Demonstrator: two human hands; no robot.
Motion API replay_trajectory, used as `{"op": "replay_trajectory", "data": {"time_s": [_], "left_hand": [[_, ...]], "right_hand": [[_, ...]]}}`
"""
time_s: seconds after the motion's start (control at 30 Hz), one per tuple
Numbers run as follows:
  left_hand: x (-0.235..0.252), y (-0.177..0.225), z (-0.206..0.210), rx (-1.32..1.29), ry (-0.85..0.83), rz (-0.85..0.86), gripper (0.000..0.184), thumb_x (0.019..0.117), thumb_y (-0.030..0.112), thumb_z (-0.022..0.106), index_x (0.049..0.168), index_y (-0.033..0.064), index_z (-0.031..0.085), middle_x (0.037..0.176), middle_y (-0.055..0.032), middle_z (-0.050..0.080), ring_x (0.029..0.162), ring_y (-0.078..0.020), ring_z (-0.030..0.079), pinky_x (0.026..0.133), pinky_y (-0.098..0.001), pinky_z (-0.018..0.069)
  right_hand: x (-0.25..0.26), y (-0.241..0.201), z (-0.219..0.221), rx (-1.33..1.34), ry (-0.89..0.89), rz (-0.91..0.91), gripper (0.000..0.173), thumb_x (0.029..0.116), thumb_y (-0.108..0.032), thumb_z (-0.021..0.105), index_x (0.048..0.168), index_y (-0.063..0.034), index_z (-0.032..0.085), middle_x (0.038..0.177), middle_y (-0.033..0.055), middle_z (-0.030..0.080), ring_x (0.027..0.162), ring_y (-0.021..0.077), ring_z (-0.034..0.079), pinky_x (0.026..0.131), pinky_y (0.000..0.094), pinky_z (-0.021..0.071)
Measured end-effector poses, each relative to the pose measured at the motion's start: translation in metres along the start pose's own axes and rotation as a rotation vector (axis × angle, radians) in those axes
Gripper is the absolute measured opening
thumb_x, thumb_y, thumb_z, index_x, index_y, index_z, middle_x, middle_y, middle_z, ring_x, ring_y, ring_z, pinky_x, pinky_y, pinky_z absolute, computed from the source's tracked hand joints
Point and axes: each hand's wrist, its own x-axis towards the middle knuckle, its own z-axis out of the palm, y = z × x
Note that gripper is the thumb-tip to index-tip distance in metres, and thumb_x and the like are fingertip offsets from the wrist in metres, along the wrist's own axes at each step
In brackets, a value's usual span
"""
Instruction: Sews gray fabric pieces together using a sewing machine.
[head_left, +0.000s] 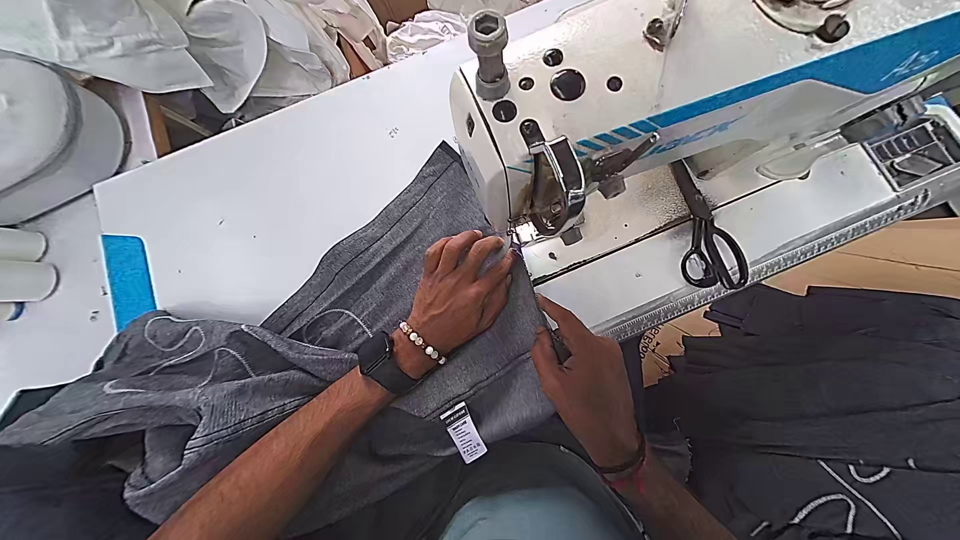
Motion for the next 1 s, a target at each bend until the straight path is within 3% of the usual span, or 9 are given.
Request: {"op": "replay_trajectory", "data": {"time_s": [0.3,0.37,0.43,0.47,0.57,0.67,0.8,0.9,1.0], "left_hand": [[0.024,-0.034,-0.010,-0.038,0.051,0.335,0.028,0.1024,0.036,0.058,0.110,0.0221,0.080,0.123,-0.0042,0.070,0.118,-0.0276,0.058,0.106,-0.0469,0.0371],[0.025,-0.022,-0.021,-0.095,-0.076,0.266,0.029,0.1033,0.031,0.053,0.111,0.0204,0.079,0.125,-0.0040,0.070,0.123,-0.0274,0.059,0.107,-0.0470,0.0417],[0.016,-0.005,-0.021,-0.316,-0.136,0.031,0.027,0.0989,0.023,0.053,0.106,0.0164,0.078,0.125,-0.0020,0.068,0.130,-0.0232,0.055,0.111,-0.0430,0.0436],[0.011,0.000,-0.018,-0.406,-0.114,-0.087,0.026,0.0967,0.019,0.053,0.105,0.0147,0.077,0.126,-0.0011,0.068,0.131,-0.0206,0.054,0.112,-0.0406,0.0438],[-0.005,-0.003,-0.008,-0.391,-0.093,-0.155,0.030,0.1026,0.027,0.050,0.123,0.0168,0.070,0.144,0.0006,0.060,0.145,-0.0195,0.043,0.120,-0.0422,0.0355],[-0.013,-0.004,-0.003,-0.237,-0.076,-0.003,0.038,0.1057,0.033,0.047,0.138,0.0288,0.066,0.153,-0.0017,0.053,0.149,-0.0260,0.038,0.123,-0.0504,0.0290],[-0.012,0.008,0.000,-0.189,-0.041,0.056,0.036,0.1052,0.032,0.049,0.135,0.0291,0.069,0.148,-0.0045,0.057,0.145,-0.0287,0.043,0.121,-0.0518,0.0308],[-0.007,0.010,-0.002,-0.188,0.010,0.003,0.031,0.1043,0.029,0.051,0.123,0.0162,0.072,0.138,-0.0044,0.065,0.138,-0.0254,0.052,0.117,-0.0464,0.0389],[0.005,0.006,-0.006,-0.100,-0.023,-0.034,0.039,0.1059,0.031,0.047,0.139,0.0186,0.063,0.138,-0.0039,0.064,0.127,-0.0224,0.059,0.104,-0.0430,0.0463]], "right_hand": [[0.047,-0.031,-0.026,-0.292,-0.106,-0.163,0.034,0.0932,-0.022,0.054,0.116,-0.0154,0.078,0.058,0.0017,0.060,0.050,0.0217,0.060,0.045,0.0413,0.0464],[0.073,-0.026,-0.015,-0.304,-0.142,-0.134,0.034,0.0974,-0.027,0.053,0.122,-0.0157,0.074,0.062,0.0053,0.062,0.056,0.0266,0.063,0.048,0.0461,0.0479],[0.092,-0.014,-0.003,-0.384,-0.232,-0.056,0.042,0.1015,-0.033,0.053,0.138,-0.0169,0.067,0.073,0.0104,0.068,0.066,0.0323,0.067,0.055,0.0502,0.0517],[0.096,-0.008,0.002,-0.403,-0.228,-0.036,0.042,0.1021,-0.037,0.053,0.136,-0.0191,0.068,0.075,0.0104,0.069,0.068,0.0325,0.068,0.056,0.0506,0.0522],[0.083,0.011,-0.007,-0.363,-0.163,-0.050,0.041,0.0961,-0.050,0.060,0.115,-0.0156,0.073,0.064,0.0068,0.063,0.059,0.0295,0.064,0.052,0.0507,0.0501],[0.047,0.043,-0.034,-0.219,-0.284,-0.132,0.054,0.0944,-0.042,0.064,0.141,-0.0158,0.061,0.067,0.0018,0.064,0.055,0.0216,0.060,0.051,0.0467,0.0514],[-0.021,0.050,-0.048,-0.101,-0.338,-0.379,0.031,0.0902,-0.017,0.060,0.120,-0.0159,0.070,0.086,0.0006,0.072,0.059,0.0148,0.065,0.047,0.0386,0.0539],[-0.061,0.050,-0.023,-0.267,-0.454,-0.610,0.016,0.0939,-0.007,0.056,0.093,-0.0171,0.069,0.082,0.0006,0.061,0.057,0.0142,0.058,0.043,0.0306,0.0469],[-0.071,0.055,0.005,-0.421,-0.715,-0.567,0.013,0.0859,-0.004,0.066,0.094,-0.0114,0.072,0.094,0.0078,0.068,0.061,0.0209,0.065,0.045,0.0358,0.0534]]}}
